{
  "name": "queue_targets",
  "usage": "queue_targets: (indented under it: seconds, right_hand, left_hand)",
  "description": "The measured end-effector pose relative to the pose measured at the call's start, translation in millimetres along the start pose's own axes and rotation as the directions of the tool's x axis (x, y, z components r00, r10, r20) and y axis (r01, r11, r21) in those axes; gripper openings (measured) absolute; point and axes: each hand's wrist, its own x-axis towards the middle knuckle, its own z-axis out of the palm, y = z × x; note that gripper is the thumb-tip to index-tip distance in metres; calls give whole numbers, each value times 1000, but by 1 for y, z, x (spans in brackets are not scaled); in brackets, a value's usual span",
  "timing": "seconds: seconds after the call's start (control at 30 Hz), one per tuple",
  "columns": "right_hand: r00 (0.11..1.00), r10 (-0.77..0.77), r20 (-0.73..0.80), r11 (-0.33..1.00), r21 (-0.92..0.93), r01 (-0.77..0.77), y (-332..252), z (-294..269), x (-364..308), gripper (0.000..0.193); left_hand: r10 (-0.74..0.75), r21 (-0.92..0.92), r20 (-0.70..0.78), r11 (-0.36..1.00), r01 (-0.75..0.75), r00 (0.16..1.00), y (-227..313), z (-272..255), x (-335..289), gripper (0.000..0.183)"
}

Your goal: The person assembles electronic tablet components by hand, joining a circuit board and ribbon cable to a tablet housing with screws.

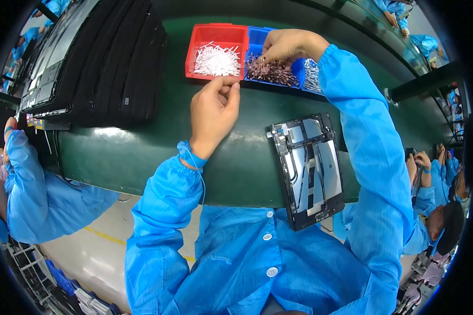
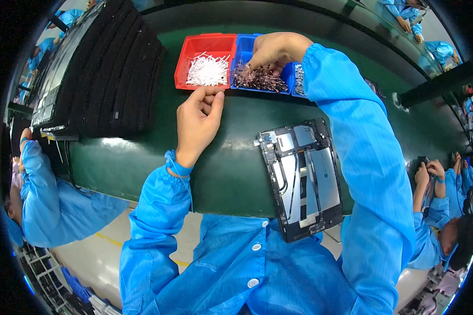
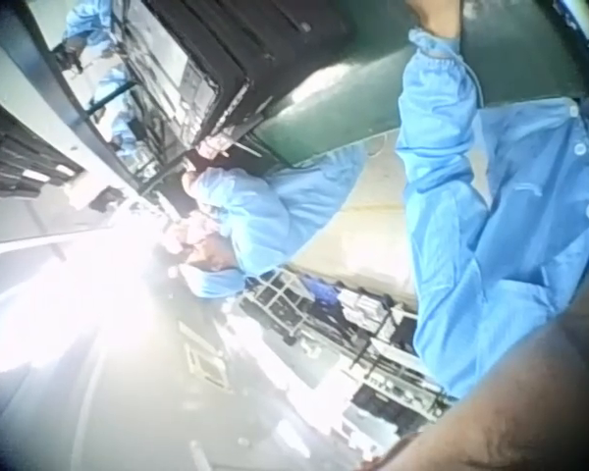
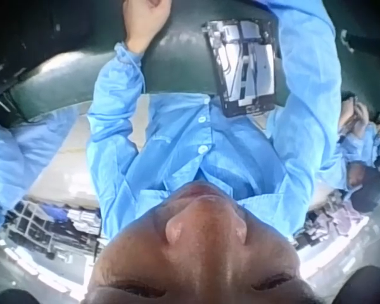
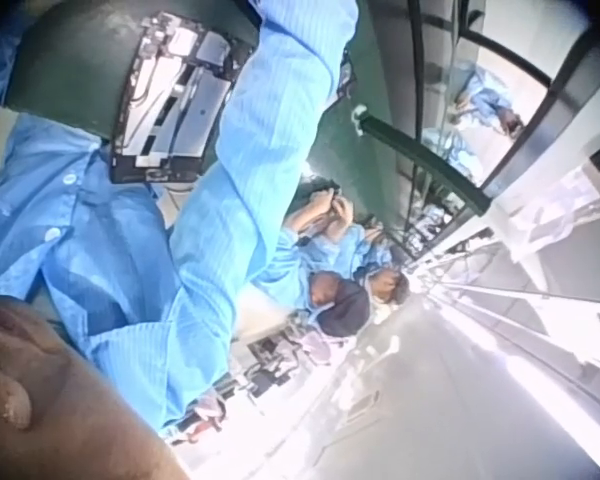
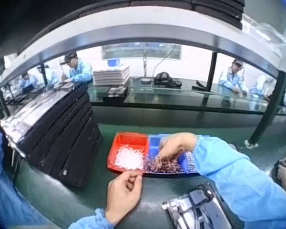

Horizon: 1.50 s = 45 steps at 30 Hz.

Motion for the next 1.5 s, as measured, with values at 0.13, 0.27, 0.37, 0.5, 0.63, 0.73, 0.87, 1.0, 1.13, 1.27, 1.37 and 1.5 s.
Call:
queue_targets:
  seconds: [0.13,0.27,0.37,0.5,0.63,0.73,0.87,1.0,1.13,1.27,1.37,1.5]
  right_hand:
    - [987,-94,-129,995,-49,88,2,5,-7,43]
    - [970,-133,-203,987,-112,112,4,7,-10,46]
    - [968,-124,-219,974,-213,77,0,6,-14,45]
    - [949,-199,-244,966,-210,148,3,6,-23,44]
    - [952,-155,-264,975,-195,105,2,6,-33,38]
    - [934,-168,-316,986,-62,156,10,5,-36,36]
    - [915,-237,-327,971,-57,231,15,5,-39,36]
    - [820,-319,-476,944,-83,319,31,8,-40,36]
    - [687,-420,-593,895,-145,422,46,11,-53,32]
    - [676,-458,-577,884,-220,411,50,19,-62,40]
    - [708,-447,-546,894,-251,371,47,28,-67,46]
    - [547,-489,-680,859,-265,438,61,35,-65,42]
  left_hand:
    - [75,43,-65,996,-72,995,0,1,2,21]
    - [134,47,-77,990,-130,988,0,6,6,28]
    - [166,78,-84,984,-159,983,1,9,13,25]
    - [242,129,-93,965,-229,966,1,14,23,15]
    - [253,129,-102,962,-239,962,9,13,21,8]
    - [292,99,-115,954,-282,949,13,11,16,7]
    - [372,26,-132,928,-372,919,11,9,15,13]
    - [429,6,-123,902,-431,895,14,7,14,12]
    - [376,-66,-97,922,-383,922,21,4,4,11]
    - [373,-82,-41,923,-375,927,23,5,-9,8]
    - [238,-104,54,967,-232,970,25,5,-20,7]
    - [201,-98,88,976,-193,976,27,5,-30,9]
